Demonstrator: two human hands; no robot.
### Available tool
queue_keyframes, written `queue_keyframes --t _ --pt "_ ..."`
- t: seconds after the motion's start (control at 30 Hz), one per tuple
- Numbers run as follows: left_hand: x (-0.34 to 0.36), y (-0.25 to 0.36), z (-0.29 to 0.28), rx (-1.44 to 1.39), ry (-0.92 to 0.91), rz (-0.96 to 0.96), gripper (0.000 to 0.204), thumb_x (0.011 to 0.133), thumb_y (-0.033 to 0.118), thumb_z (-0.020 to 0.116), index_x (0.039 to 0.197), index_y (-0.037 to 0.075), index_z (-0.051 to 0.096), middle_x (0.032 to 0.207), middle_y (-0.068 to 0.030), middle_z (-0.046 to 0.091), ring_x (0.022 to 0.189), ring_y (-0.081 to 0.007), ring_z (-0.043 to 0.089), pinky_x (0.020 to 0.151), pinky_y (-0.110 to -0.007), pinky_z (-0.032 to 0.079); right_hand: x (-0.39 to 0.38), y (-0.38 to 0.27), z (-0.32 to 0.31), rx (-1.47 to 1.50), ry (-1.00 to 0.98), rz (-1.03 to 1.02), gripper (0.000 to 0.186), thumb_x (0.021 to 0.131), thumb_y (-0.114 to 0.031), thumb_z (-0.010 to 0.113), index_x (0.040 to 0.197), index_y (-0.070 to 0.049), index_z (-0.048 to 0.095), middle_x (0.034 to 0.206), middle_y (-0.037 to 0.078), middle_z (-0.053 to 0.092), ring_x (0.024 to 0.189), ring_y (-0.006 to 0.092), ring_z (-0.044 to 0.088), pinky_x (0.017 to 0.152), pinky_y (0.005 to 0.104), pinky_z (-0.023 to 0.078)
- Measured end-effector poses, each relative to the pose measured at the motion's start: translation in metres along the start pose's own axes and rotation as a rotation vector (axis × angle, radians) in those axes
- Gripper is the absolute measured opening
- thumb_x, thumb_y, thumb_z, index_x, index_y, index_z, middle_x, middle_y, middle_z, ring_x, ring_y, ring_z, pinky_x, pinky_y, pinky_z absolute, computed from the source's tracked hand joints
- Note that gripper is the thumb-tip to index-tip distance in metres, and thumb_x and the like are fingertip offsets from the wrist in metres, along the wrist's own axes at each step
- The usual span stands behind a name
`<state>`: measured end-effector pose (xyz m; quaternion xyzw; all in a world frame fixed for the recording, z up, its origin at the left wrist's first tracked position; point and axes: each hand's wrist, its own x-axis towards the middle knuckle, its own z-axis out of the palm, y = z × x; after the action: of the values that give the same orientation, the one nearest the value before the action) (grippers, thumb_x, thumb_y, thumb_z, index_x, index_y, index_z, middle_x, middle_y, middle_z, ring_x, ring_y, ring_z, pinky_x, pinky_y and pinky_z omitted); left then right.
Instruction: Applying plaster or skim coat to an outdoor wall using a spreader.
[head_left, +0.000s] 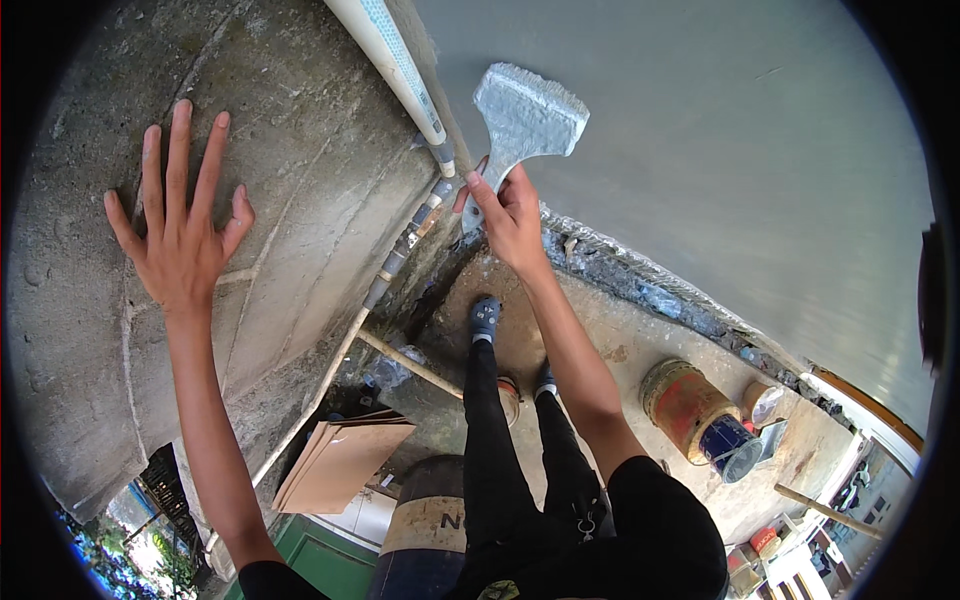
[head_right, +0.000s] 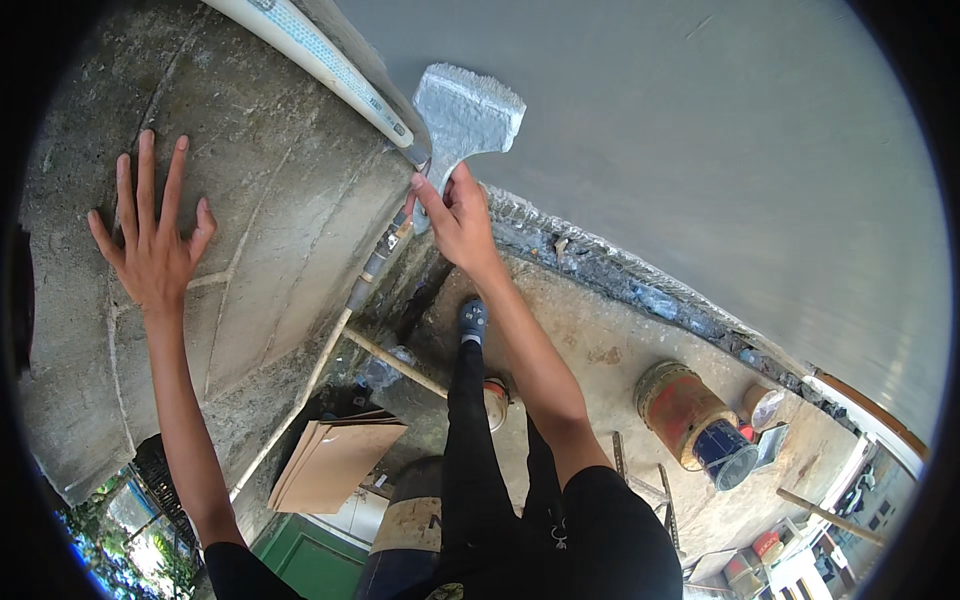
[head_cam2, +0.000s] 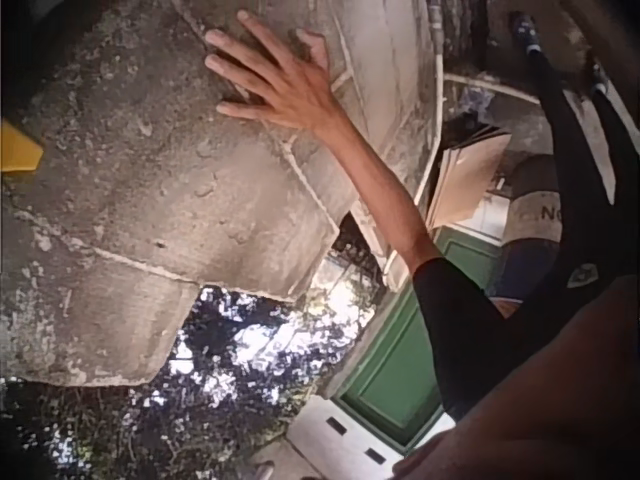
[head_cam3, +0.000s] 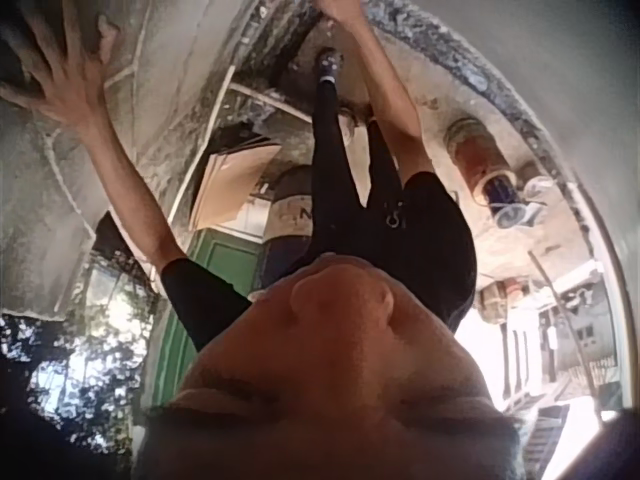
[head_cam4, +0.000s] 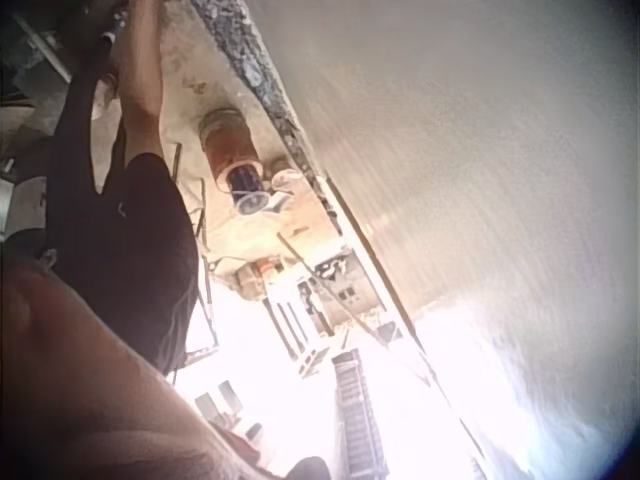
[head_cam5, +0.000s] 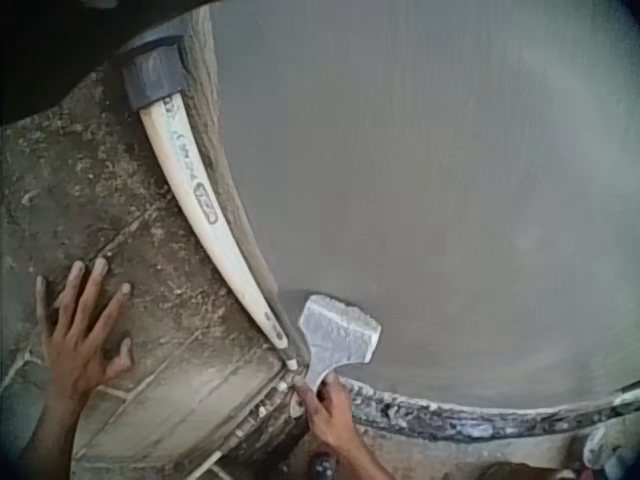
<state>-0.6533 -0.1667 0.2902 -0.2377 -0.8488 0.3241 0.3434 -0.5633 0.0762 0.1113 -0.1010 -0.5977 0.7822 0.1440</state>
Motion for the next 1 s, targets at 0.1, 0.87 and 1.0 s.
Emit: queue_keyframes --t 0.1,0.87,1.0 --pt "-0.003 -0.007 0.002 -0.004 0.024 -0.013 0.051 0.078 0.047 0.044 0.129 0.044 0.039 0.14 0.0126 0.034 0.126 -0.0079 0.036 0.112 -0.042 0.001 0.021 0.012 -0.017 -0.248 -0.069 -0.033 0.019 0.09 -0.02 0.052 0.097 -0.002 0.049 0.061 0.006 0.06 0.046 0.01 0.043 0.044 0.0247 0.033" --pt "-0.003 0.003 0.011 0.039 0.065 0.033 0.043 0.085 0.042 0.043 0.127 0.035 0.047 0.138 0.0079 0.039 0.128 -0.0111 0.035 0.11 -0.038 -0.001 -0.015 0.058 -0.049 -0.12 0.033 0.141 0.016 0.089 -0.015 0.054 0.097 -0.001 0.051 0.062 0.004 0.059 0.05 0.0099 0.052 0.046 0.025 0.04" --pt "-0.003 -0.007 0.007 0.044 0.054 0.038 0.043 0.084 0.038 0.047 0.127 0.036 0.046 0.138 0.0087 0.038 0.128 -0.0104 0.034 0.11 -0.038 -0.001 0.005 0.011 -0.044 -0.338 -0.084 -0.012 0.018 0.089 -0.017 0.055 0.097 -0.002 0.053 0.061 0.003 0.059 0.049 0.0088 0.05 0.047 0.025 0.039"
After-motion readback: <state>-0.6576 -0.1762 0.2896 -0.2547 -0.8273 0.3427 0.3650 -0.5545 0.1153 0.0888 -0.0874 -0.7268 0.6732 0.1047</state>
